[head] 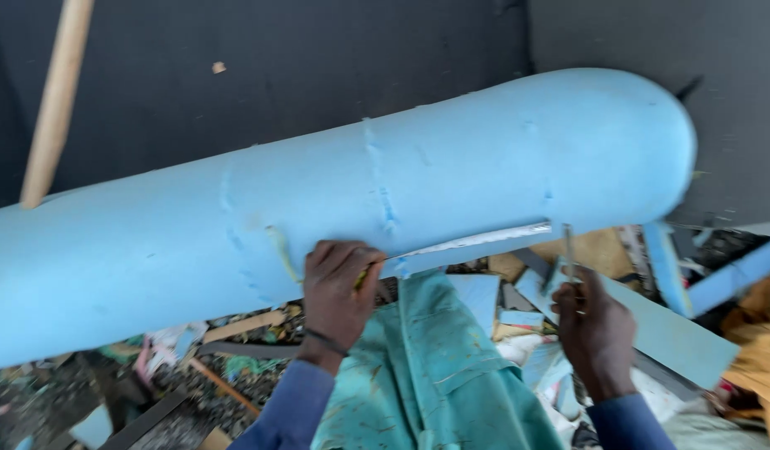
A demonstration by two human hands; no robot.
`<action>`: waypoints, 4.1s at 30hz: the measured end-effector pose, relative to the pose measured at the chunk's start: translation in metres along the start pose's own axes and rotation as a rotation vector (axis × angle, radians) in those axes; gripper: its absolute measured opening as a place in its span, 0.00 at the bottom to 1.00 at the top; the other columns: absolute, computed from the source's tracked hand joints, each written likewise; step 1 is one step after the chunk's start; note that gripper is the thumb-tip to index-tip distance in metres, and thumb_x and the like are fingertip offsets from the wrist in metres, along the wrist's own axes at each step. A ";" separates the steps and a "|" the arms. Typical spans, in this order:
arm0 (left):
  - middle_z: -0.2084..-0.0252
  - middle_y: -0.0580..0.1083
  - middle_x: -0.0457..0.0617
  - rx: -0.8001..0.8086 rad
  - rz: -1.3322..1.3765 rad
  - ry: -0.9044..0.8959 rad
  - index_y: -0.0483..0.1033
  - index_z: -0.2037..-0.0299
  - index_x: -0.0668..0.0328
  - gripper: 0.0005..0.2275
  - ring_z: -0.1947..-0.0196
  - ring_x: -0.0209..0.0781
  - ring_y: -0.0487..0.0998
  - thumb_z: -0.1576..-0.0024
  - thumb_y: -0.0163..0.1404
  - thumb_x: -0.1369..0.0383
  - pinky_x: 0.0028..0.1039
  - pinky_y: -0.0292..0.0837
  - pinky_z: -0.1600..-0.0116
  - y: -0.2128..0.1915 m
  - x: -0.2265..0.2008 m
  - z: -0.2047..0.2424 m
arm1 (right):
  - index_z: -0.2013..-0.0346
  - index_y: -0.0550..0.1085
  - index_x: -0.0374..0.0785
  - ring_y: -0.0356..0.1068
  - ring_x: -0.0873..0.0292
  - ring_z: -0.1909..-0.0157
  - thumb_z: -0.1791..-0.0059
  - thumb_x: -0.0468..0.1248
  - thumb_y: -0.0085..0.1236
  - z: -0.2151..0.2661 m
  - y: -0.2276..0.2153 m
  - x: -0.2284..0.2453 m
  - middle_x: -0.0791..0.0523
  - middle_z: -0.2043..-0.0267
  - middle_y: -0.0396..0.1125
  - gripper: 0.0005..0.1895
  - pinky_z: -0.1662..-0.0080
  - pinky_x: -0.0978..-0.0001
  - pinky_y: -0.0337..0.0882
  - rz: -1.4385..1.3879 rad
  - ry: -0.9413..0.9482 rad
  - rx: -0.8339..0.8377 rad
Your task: The person measures a large blue foam roll using a yellow tape measure and a wooden stick. They repeatedly mark the foam at intervals along its length while standing in a cluttered workspace.
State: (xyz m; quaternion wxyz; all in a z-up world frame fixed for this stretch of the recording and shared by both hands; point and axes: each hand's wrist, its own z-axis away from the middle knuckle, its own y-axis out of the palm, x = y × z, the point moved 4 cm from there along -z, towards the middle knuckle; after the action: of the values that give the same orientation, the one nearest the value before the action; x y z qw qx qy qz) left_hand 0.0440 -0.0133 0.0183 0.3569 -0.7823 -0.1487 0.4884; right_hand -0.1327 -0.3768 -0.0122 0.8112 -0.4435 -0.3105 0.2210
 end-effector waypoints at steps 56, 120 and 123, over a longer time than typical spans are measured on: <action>0.50 0.78 0.45 -0.192 -0.273 -0.119 0.82 0.49 0.48 0.04 0.52 0.58 0.75 0.28 0.55 0.64 0.52 0.66 0.50 0.016 0.028 -0.086 | 0.11 0.63 0.62 0.58 0.55 0.77 0.37 0.37 0.49 0.009 -0.031 0.056 0.58 0.70 0.71 0.37 0.73 0.55 0.57 0.168 -0.308 -0.070; 0.53 0.79 0.44 -0.182 -0.268 -0.182 0.80 0.51 0.49 0.03 0.55 0.55 0.77 0.31 0.56 0.65 0.49 0.69 0.50 0.015 0.027 -0.085 | 0.16 0.65 0.70 0.86 0.57 0.70 0.41 0.50 0.55 0.028 -0.018 0.027 0.61 0.46 0.87 0.36 0.64 0.53 0.84 0.164 -0.023 0.213; 0.50 0.78 0.45 -0.192 -0.262 -0.186 0.80 0.48 0.46 0.06 0.53 0.60 0.76 0.26 0.52 0.60 0.55 0.68 0.50 0.018 0.031 -0.082 | 0.16 0.68 0.72 0.90 0.62 0.69 0.46 0.45 0.66 0.022 -0.091 0.091 0.69 0.46 0.89 0.42 0.51 0.64 0.88 -0.115 0.094 0.112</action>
State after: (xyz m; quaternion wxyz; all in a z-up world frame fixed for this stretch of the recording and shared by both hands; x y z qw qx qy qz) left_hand 0.1283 -0.0413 0.0073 0.3260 -0.7383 -0.3274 0.4914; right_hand -0.0761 -0.3522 0.1032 0.8599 -0.3886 -0.2841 0.1699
